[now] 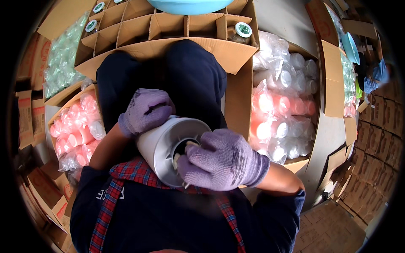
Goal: The person assembles thermos bottles by hand, picking up pink and white bodies, inserting internal components, and screwing on lids. They then wrap the assembled units in plastic bags and place them into cardboard boxes.
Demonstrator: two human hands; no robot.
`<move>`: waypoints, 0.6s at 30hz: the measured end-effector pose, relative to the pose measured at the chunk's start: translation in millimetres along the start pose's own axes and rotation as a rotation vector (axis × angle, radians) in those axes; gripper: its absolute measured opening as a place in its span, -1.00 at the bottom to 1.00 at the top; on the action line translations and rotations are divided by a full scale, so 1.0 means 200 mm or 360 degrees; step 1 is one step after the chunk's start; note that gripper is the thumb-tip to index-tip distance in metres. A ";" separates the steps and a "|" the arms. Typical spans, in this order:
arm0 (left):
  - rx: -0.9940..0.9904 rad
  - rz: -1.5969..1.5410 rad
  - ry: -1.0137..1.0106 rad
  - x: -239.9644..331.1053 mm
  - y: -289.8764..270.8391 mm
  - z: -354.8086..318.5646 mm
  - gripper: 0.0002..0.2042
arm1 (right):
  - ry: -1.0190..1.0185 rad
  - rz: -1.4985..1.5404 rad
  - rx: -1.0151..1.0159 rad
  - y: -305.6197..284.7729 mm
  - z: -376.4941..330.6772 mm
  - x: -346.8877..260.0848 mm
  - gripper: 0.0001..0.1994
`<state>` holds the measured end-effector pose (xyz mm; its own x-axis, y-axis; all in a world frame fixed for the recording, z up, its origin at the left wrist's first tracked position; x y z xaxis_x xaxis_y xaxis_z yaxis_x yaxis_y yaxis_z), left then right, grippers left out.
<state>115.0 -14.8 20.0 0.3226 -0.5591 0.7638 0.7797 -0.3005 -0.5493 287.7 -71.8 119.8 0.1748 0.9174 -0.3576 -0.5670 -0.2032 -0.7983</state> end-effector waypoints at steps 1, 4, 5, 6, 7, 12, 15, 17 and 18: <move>0.0134 -0.0019 0.0025 0.04 -0.03 0.00 -0.77 | 0.0038 0.0008 0.0057 0.02 -0.04 0.02 -0.66; 0.0225 -0.0126 -0.0186 0.01 -0.03 -0.04 -0.81 | 0.0088 0.0133 0.0097 0.02 -0.04 0.05 -0.63; 0.0151 -0.0083 -0.0228 -0.03 -0.03 -0.04 -0.83 | 0.0065 0.0127 0.0094 0.01 -0.03 0.07 -0.64; 0.0154 -0.0084 -0.0177 -0.02 -0.03 -0.03 -0.84 | 0.0050 0.0110 0.0096 -0.01 -0.02 0.08 -0.64; 0.0157 -0.0085 -0.0127 -0.01 -0.04 -0.02 -0.85 | 0.0062 0.0118 0.0028 -0.02 0.00 0.09 -0.66; 0.0491 0.0016 -0.0267 0.13 -0.10 -0.10 -0.92 | 0.0314 0.0268 0.0078 -0.04 -0.01 0.09 -0.68; 0.0600 0.0141 -0.0226 0.20 -0.14 -0.14 -0.94 | 0.0455 0.0426 0.0144 -0.01 -0.01 0.12 -0.66; 0.0620 0.0066 -0.0378 0.12 -0.15 -0.17 -0.93 | 0.0242 0.0286 0.0104 -0.02 0.00 0.17 -0.69; 0.0574 0.0030 -0.0432 0.04 -0.17 -0.17 -0.92 | 0.0134 0.0210 0.0094 -0.03 0.00 0.18 -0.70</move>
<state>72.7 -36.1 33.5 0.4299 -0.3243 0.8426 0.8941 0.0233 -0.4472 298.5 -37.2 112.1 0.1609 0.8516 -0.4988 -0.6355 -0.2973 -0.7126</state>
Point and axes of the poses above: each hand's wrist, its own z-axis towards the middle knuckle, its own y-axis out of the palm, x = y × z, the point moved 6 cm from there along z, towards the middle knuckle, and after that the axes turned 5 degrees about x, right-handed, at the moved point
